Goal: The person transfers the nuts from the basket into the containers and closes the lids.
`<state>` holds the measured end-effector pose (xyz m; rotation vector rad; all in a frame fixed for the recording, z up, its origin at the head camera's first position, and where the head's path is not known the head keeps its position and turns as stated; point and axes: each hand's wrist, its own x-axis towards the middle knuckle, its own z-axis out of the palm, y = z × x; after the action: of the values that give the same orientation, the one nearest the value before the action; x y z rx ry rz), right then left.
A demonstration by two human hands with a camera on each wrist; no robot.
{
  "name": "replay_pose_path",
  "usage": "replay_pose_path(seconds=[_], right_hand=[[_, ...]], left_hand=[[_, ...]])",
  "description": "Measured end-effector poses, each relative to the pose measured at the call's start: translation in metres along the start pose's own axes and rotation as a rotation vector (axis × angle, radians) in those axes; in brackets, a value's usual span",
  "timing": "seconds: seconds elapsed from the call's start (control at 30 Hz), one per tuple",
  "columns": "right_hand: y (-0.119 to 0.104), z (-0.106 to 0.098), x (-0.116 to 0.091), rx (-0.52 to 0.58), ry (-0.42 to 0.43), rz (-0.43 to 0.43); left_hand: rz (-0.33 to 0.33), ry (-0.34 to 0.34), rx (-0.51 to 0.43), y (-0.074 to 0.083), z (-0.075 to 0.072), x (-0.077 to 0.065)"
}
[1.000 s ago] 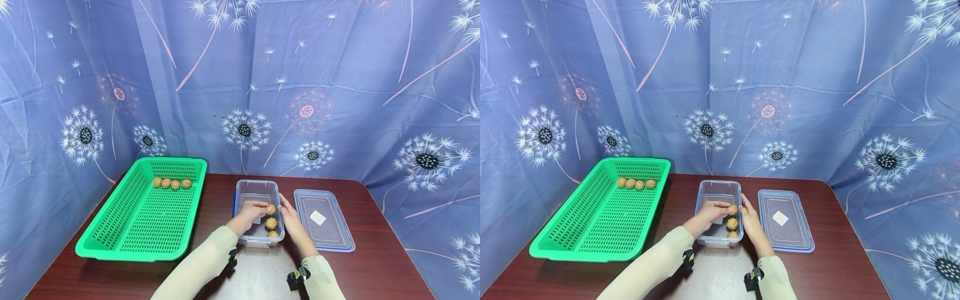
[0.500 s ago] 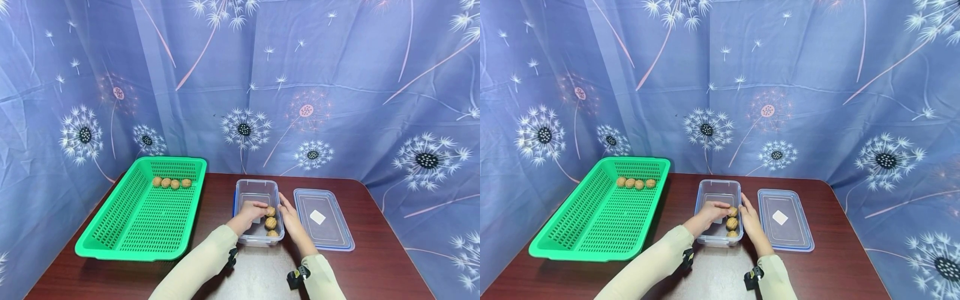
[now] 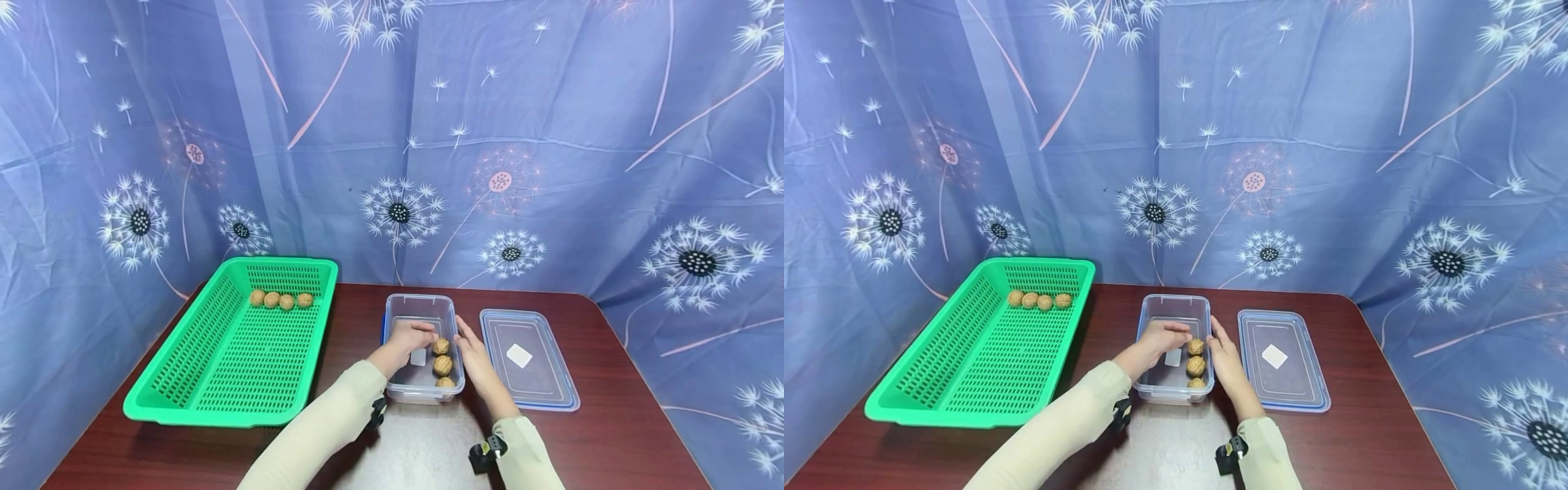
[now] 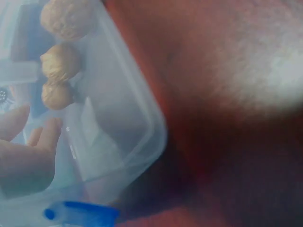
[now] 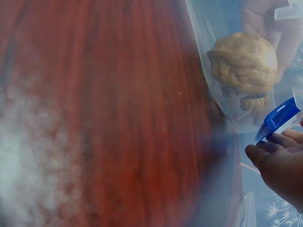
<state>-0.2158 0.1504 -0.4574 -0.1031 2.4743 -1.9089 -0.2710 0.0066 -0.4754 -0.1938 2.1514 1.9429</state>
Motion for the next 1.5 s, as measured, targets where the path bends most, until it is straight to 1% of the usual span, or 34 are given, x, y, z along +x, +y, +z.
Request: replay_pose_path(seconds=[0.1,0.33,0.47,0.7,0.87,0.93,1.03,1.2,1.37,1.5], right_hand=[[0.000,0.000,0.000,0.002,0.004,0.001],[0.001,0.000,0.000,0.000,0.010,0.003],[0.001,-0.001,-0.001,0.001,0.012,0.002],[0.001,-0.001,-0.001,0.010,0.012,0.006],[0.001,-0.001,-0.002,0.016,0.013,0.006],[0.001,-0.001,-0.002,0.014,0.014,0.005],[0.001,-0.001,-0.002,0.013,0.013,0.001],[-0.002,-0.001,-0.003,0.010,0.010,0.000],[-0.004,0.000,-0.003,0.014,0.005,0.010],[0.007,-0.001,0.004,0.025,0.003,0.006]], left_hand=[[0.003,-0.011,-0.014,0.007,-0.001,0.001],[-0.002,-0.065,-0.092,0.028,-0.007,0.004],[0.005,-0.081,-0.094,0.039,-0.012,0.006],[0.018,-0.051,-0.101,0.053,-0.023,0.013],[0.015,-0.058,-0.156,0.069,-0.035,0.017],[0.020,-0.057,-0.187,0.076,-0.040,0.018],[0.030,-0.044,-0.203,0.086,-0.051,0.020],[0.050,-0.021,-0.250,0.101,-0.072,0.023],[0.079,0.004,-0.278,0.114,-0.097,0.019],[0.084,0.028,-0.318,0.125,-0.118,0.015]])
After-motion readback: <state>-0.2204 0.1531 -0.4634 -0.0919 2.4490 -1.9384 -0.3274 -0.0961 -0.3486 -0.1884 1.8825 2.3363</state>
